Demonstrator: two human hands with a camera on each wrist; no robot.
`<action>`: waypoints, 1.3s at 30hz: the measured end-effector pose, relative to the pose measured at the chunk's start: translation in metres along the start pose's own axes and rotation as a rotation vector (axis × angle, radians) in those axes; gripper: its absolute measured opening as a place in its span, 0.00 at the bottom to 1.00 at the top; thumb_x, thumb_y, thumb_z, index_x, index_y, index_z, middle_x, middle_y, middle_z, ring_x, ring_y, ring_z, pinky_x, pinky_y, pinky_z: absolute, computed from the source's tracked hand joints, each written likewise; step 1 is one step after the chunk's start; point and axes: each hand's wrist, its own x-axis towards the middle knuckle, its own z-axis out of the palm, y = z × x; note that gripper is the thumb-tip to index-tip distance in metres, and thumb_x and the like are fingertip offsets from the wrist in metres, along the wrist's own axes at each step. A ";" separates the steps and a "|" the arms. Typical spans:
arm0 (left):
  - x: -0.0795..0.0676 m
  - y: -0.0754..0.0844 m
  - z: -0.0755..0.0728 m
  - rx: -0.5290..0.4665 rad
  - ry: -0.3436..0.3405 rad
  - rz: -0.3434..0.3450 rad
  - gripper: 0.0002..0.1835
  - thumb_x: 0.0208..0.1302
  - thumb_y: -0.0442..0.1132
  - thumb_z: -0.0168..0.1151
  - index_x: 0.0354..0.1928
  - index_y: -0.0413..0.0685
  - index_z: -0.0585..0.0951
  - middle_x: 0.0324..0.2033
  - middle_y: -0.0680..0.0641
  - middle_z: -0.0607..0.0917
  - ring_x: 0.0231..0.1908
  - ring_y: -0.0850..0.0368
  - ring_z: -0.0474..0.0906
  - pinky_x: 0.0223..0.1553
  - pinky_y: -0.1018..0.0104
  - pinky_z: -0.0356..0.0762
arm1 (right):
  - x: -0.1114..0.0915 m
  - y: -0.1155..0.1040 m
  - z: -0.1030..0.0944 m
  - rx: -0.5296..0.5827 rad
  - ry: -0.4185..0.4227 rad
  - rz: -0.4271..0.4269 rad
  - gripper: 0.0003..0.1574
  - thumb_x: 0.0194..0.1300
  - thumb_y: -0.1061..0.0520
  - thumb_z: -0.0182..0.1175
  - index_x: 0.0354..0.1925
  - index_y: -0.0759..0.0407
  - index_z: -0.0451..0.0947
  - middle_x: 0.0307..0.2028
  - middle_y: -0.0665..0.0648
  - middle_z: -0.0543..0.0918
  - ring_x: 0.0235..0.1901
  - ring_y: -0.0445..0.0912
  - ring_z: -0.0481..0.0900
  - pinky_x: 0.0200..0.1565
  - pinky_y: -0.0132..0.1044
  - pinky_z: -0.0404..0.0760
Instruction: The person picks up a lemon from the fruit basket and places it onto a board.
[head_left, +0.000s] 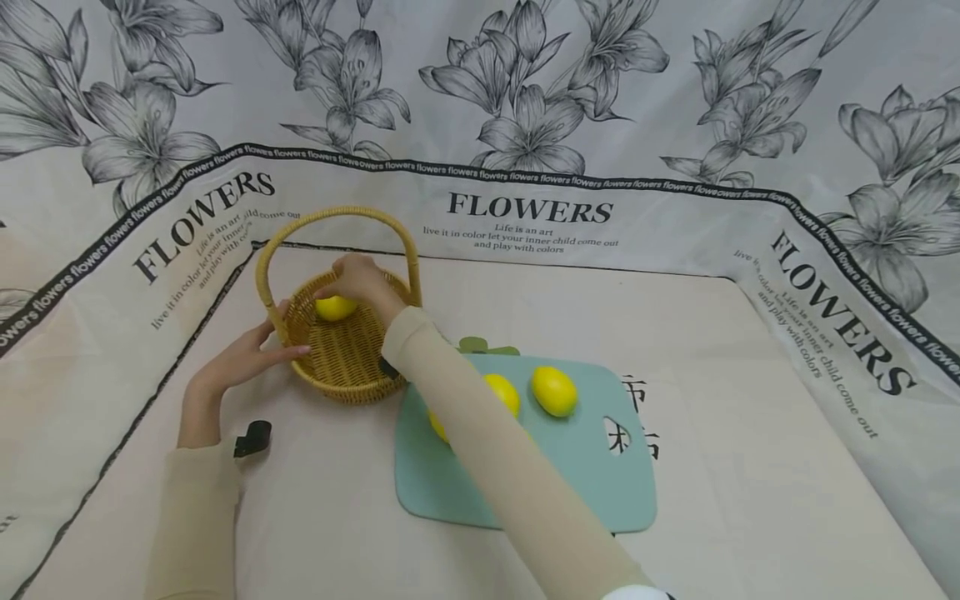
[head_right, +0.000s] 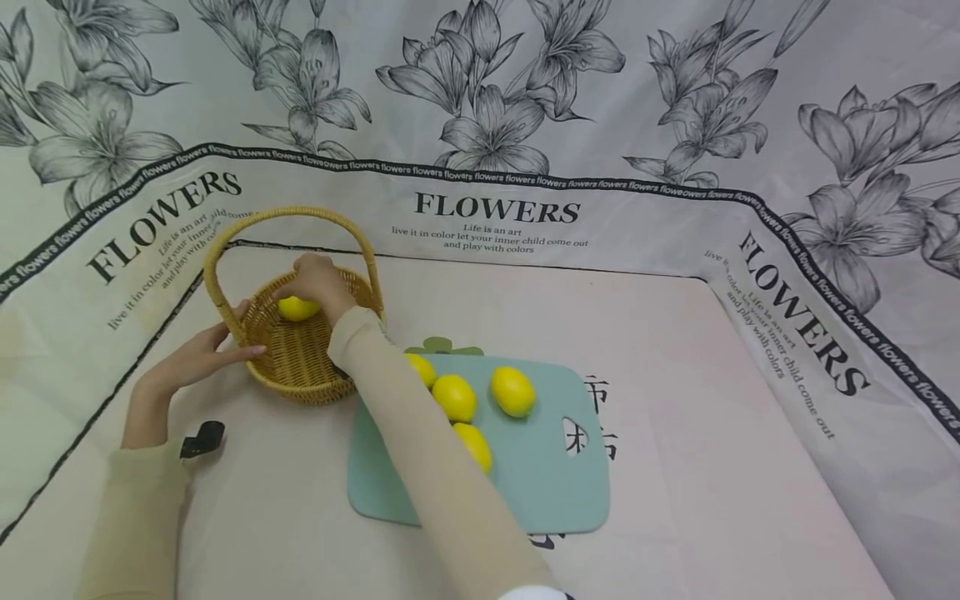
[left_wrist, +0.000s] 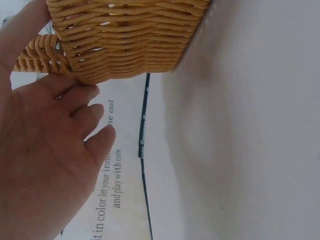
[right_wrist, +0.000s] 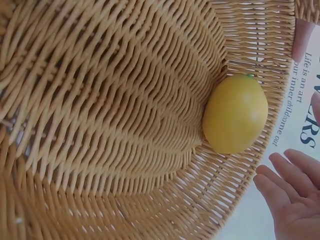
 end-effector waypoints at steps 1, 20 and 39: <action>0.000 0.000 0.000 -0.002 0.000 0.000 0.51 0.65 0.58 0.59 0.76 0.58 0.35 0.75 0.39 0.40 0.70 0.29 0.37 0.63 0.27 0.40 | 0.001 0.000 0.001 -0.005 0.000 0.005 0.40 0.60 0.46 0.68 0.66 0.59 0.70 0.64 0.53 0.73 0.62 0.44 0.70 0.58 0.31 0.72; 0.002 -0.004 0.001 -0.009 0.011 0.012 0.50 0.66 0.56 0.60 0.76 0.58 0.37 0.75 0.41 0.39 0.71 0.30 0.37 0.64 0.28 0.41 | 0.008 0.008 0.014 -0.050 0.043 0.087 0.38 0.60 0.46 0.68 0.65 0.56 0.72 0.62 0.51 0.75 0.58 0.44 0.73 0.52 0.30 0.76; -0.002 0.005 0.001 -0.011 0.009 -0.018 0.49 0.67 0.53 0.59 0.76 0.55 0.37 0.74 0.38 0.39 0.70 0.29 0.36 0.63 0.28 0.39 | 0.017 0.017 0.018 -0.071 -0.002 0.052 0.37 0.59 0.51 0.70 0.64 0.59 0.73 0.62 0.54 0.75 0.62 0.45 0.70 0.58 0.31 0.72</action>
